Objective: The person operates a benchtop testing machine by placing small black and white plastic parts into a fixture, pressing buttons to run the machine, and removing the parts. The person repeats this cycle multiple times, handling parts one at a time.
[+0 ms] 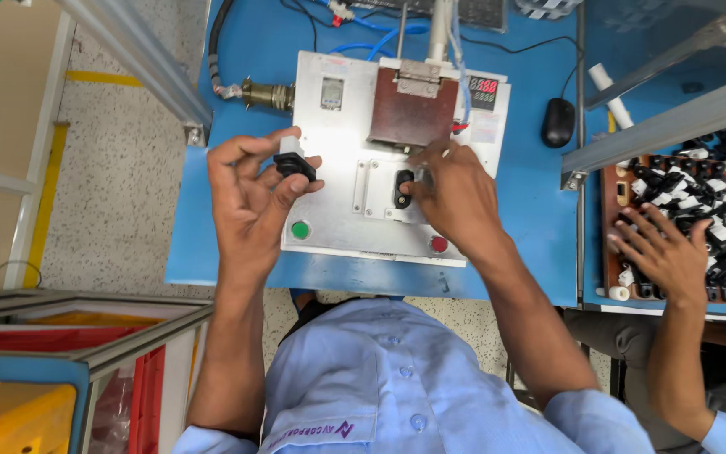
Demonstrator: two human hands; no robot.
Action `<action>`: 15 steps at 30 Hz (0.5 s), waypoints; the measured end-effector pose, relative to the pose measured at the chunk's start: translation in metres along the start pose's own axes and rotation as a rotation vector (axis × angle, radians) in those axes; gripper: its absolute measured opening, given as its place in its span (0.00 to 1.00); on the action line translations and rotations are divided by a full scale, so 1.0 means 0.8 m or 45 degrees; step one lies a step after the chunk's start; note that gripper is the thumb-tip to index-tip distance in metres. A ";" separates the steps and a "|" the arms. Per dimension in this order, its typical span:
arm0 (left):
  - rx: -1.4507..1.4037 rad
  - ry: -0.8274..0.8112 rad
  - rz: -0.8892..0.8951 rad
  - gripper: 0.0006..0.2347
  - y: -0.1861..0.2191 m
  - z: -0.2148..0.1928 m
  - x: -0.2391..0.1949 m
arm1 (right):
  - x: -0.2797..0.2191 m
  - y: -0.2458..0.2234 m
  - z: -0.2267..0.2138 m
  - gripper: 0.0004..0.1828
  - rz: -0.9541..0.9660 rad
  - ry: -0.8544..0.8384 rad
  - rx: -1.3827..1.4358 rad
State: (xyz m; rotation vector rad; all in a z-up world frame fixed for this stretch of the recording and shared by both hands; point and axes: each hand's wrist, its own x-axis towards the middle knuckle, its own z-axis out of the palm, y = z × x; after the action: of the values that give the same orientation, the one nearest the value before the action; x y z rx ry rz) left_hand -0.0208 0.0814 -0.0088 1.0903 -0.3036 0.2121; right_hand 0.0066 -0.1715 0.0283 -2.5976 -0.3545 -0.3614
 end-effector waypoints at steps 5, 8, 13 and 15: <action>0.167 0.057 0.090 0.11 -0.003 -0.001 -0.022 | 0.007 -0.001 -0.003 0.21 0.262 -0.175 -0.136; 0.428 -0.134 0.181 0.15 0.003 0.004 -0.034 | -0.003 -0.002 0.002 0.17 0.359 -0.137 0.010; 0.075 -0.146 -0.018 0.12 0.019 0.008 -0.041 | -0.047 -0.016 0.032 0.07 0.368 0.177 0.173; -0.266 -0.121 -0.149 0.12 0.021 0.007 -0.037 | -0.059 -0.018 0.035 0.05 0.089 0.275 0.095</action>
State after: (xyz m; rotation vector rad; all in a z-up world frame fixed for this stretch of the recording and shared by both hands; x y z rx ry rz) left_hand -0.0547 0.0834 -0.0023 0.9096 -0.3380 0.0230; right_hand -0.0364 -0.1541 -0.0040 -2.4611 -0.1980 -0.5864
